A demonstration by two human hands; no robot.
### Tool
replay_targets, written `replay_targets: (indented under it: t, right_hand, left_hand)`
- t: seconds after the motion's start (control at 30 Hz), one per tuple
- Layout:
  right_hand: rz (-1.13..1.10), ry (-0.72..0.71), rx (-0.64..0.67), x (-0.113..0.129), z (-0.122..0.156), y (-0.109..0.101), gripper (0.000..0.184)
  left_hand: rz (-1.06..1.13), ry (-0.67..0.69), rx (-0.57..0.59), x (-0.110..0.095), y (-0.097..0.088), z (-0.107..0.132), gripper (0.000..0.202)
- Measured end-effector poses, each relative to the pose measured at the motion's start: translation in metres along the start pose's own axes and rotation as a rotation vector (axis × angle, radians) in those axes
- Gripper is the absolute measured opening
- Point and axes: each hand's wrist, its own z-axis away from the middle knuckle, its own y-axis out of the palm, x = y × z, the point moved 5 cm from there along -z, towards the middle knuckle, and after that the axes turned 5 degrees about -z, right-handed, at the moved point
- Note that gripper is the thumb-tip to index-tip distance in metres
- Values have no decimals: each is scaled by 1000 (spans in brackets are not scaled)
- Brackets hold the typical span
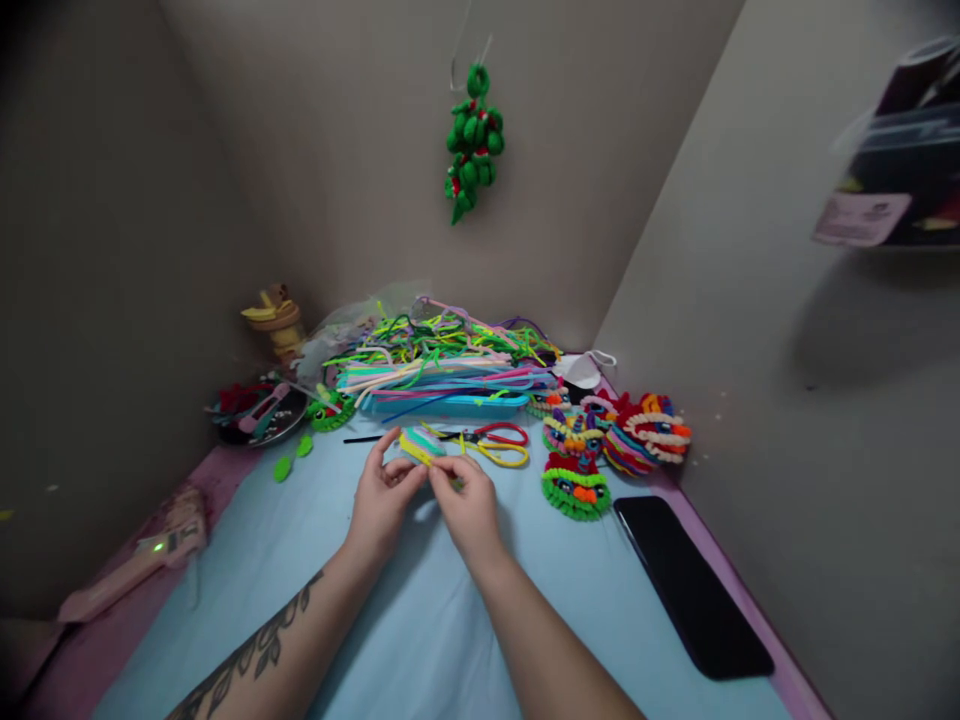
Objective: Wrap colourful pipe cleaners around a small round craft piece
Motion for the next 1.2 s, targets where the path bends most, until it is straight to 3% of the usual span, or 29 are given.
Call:
replay_targets:
  t: [0.17, 0.43, 0.57, 0.67, 0.77, 1.0, 1.2]
  right_hand:
    - [-59, 78, -7, -6, -1, -1, 18]
    - [-13, 59, 41, -13, -2, -1, 16]
    - [171, -47, 75, -12, -4, -3, 9]
    - [419, -199, 102, -12, -4, -7, 19]
    - [567, -249, 141, -18, -6, -11, 18]
    - [617, -269, 234, -28, -9, -10, 15]
    - [550, -269, 133, -20, 0, -4, 31]
  left_hand:
    - [0, -31, -5, 3, -3, -2, 75]
    - [44, -54, -1, 5, -1, -3, 75]
    - [19, -22, -48, -2, -6, -5, 74]
    - [81, -15, -84, -10, -13, -8, 73]
    - [176, -43, -96, -14, -18, -10, 73]
    - [367, -98, -145, -15, -26, -17, 62]
    - [432, -168, -153, -9, -26, -18, 46]
